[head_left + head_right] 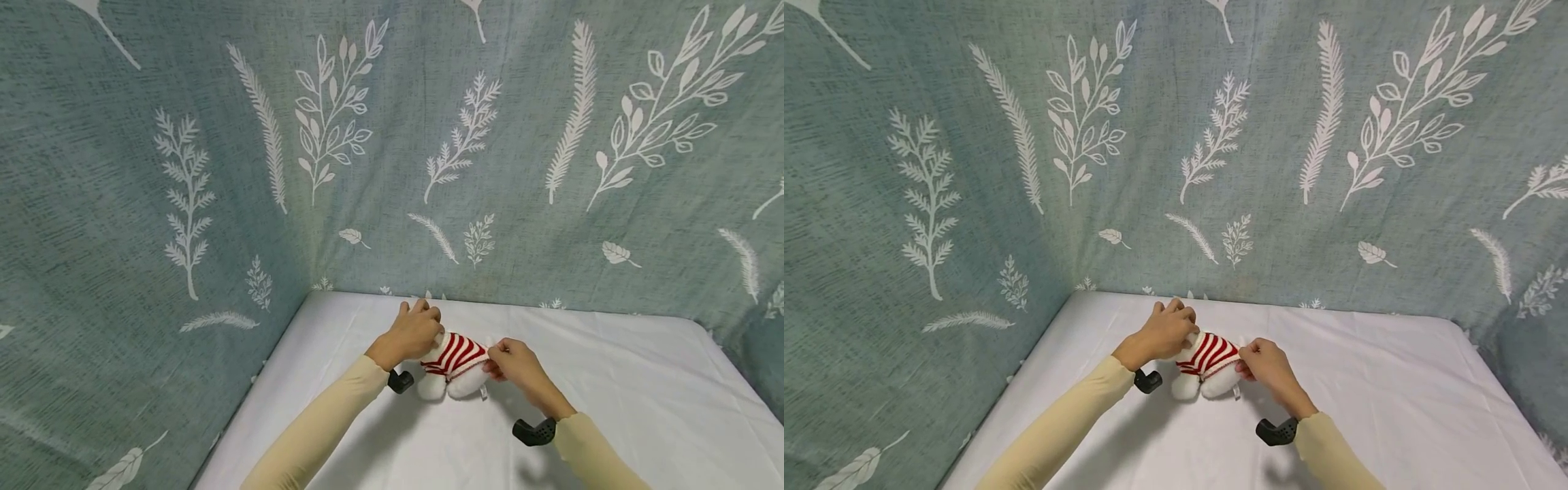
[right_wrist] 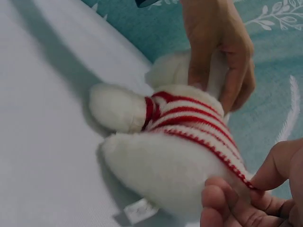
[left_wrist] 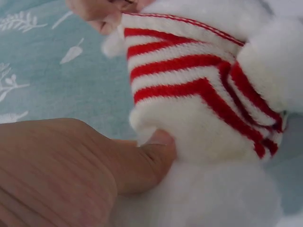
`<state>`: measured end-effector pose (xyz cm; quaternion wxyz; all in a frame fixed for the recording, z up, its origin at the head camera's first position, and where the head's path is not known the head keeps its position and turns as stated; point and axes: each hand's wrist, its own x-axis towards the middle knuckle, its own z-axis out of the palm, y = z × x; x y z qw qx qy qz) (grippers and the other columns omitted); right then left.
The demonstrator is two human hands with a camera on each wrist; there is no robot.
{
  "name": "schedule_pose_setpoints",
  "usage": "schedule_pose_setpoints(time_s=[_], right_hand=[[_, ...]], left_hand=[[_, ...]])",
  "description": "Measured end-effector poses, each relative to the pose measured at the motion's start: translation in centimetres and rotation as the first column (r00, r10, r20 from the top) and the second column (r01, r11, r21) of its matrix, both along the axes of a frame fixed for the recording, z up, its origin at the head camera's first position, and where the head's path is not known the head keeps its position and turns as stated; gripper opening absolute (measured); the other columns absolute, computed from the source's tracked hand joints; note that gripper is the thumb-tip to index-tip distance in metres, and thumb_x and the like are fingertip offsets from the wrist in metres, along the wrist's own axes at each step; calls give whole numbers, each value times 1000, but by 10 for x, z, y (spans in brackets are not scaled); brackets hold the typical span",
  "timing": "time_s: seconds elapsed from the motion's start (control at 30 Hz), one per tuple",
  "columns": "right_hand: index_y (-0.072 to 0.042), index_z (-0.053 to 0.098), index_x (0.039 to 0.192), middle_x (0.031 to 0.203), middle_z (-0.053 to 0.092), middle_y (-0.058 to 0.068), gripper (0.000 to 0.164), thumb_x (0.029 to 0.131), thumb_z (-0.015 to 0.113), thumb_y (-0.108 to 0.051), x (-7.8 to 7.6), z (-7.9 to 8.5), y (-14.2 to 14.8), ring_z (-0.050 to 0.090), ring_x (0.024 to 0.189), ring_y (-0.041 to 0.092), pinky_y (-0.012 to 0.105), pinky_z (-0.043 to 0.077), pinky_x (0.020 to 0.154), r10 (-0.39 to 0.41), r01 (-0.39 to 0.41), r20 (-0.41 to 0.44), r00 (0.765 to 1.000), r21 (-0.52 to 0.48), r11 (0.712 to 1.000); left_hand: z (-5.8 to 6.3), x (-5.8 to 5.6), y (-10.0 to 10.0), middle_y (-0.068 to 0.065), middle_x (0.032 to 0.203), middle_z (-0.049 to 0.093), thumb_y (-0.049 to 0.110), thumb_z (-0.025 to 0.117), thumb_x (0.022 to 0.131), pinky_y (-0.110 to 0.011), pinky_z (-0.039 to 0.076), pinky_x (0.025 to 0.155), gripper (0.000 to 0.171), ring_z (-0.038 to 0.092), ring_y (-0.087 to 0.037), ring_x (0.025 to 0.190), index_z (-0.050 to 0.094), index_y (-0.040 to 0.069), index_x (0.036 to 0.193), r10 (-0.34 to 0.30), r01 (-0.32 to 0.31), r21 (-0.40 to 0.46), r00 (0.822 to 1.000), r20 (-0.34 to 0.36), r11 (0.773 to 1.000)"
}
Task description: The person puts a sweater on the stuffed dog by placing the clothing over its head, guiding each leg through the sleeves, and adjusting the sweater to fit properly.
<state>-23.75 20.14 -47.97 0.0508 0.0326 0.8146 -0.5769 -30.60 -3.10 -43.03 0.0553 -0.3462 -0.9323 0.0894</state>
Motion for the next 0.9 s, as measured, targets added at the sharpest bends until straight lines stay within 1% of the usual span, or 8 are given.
schedule_pose_setpoints(time_s=[0.1, 0.27, 0.5, 0.67, 0.73, 0.8, 0.87, 0.9], right_hand=[[2, 56, 97, 90, 72, 13, 18, 104, 51, -14, 0, -5, 6, 71, 83, 28, 42, 59, 77, -5, 5, 14, 1000, -19, 1000], [3, 56, 101, 92, 72, 13, 20, 105, 49, -16, -1, -10, 14, 70, 81, 24, 40, 59, 76, -14, 15, 34, 999, -34, 999], [-1, 62, 104, 84, 66, 9, 23, 105, 52, -21, -5, 1, 16, 60, 70, 20, 37, 53, 68, -26, 26, -1, 1000, 42, 999], [-3, 70, 110, 79, 64, 8, 29, 106, 53, -26, -11, 13, 11, 52, 60, 17, 37, 49, 63, 12, -14, 13, 1000, 115, 993], [-4, 71, 115, 77, 63, 8, 32, 106, 54, -29, -13, 15, 9, 47, 55, 15, 35, 46, 59, 34, -38, 27, 999, 149, 988], [-5, 72, 119, 76, 62, 7, 35, 105, 59, -34, -16, 15, 7, 40, 51, 14, 34, 42, 55, 60, -66, 40, 997, 179, 982], [-5, 72, 120, 79, 62, 6, 36, 104, 61, -35, -19, 15, 6, 40, 53, 14, 33, 41, 55, 83, -91, 47, 995, 188, 978], [-4, 71, 120, 81, 61, 6, 36, 104, 62, -34, -20, 15, 5, 42, 55, 14, 33, 42, 57, 97, -105, 52, 994, 174, 979]], left_hand=[[-1, 1, 0, 9, 128, 58, 38, 74, 94, -45, 36, 91, 30, 43, -19, 119, 74, 36, 125, 35, -35, -30, 999, 4, 999], [-1, 4, 2, 9, 124, 58, 38, 76, 93, -44, 36, 90, 31, 43, -19, 116, 75, 35, 124, 39, -39, -11, 999, -1, 999], [1, 9, 10, 7, 121, 58, 51, 70, 92, -43, 35, 93, 36, 41, -19, 110, 74, 36, 125, 18, -18, 1, 1000, -3, 1000], [1, 11, 11, 7, 121, 58, 51, 71, 92, -42, 33, 91, 36, 40, -19, 108, 74, 38, 125, 21, -21, -6, 1000, -4, 1000], [0, 11, 13, 7, 120, 58, 51, 71, 91, -42, 32, 90, 36, 40, -19, 108, 74, 38, 125, 19, -19, -10, 1000, -10, 1000], [0, 11, 14, 7, 119, 59, 52, 71, 91, -41, 32, 89, 36, 41, -19, 108, 74, 38, 124, 20, -20, -20, 1000, -22, 1000], [-1, 12, 16, 7, 118, 59, 53, 72, 91, -41, 33, 89, 36, 41, -19, 108, 75, 38, 123, 20, -21, -29, 999, -38, 999], [0, 13, 17, 7, 118, 59, 53, 72, 91, -41, 33, 89, 36, 42, -19, 108, 75, 38, 123, 21, -22, -33, 999, -44, 999]])
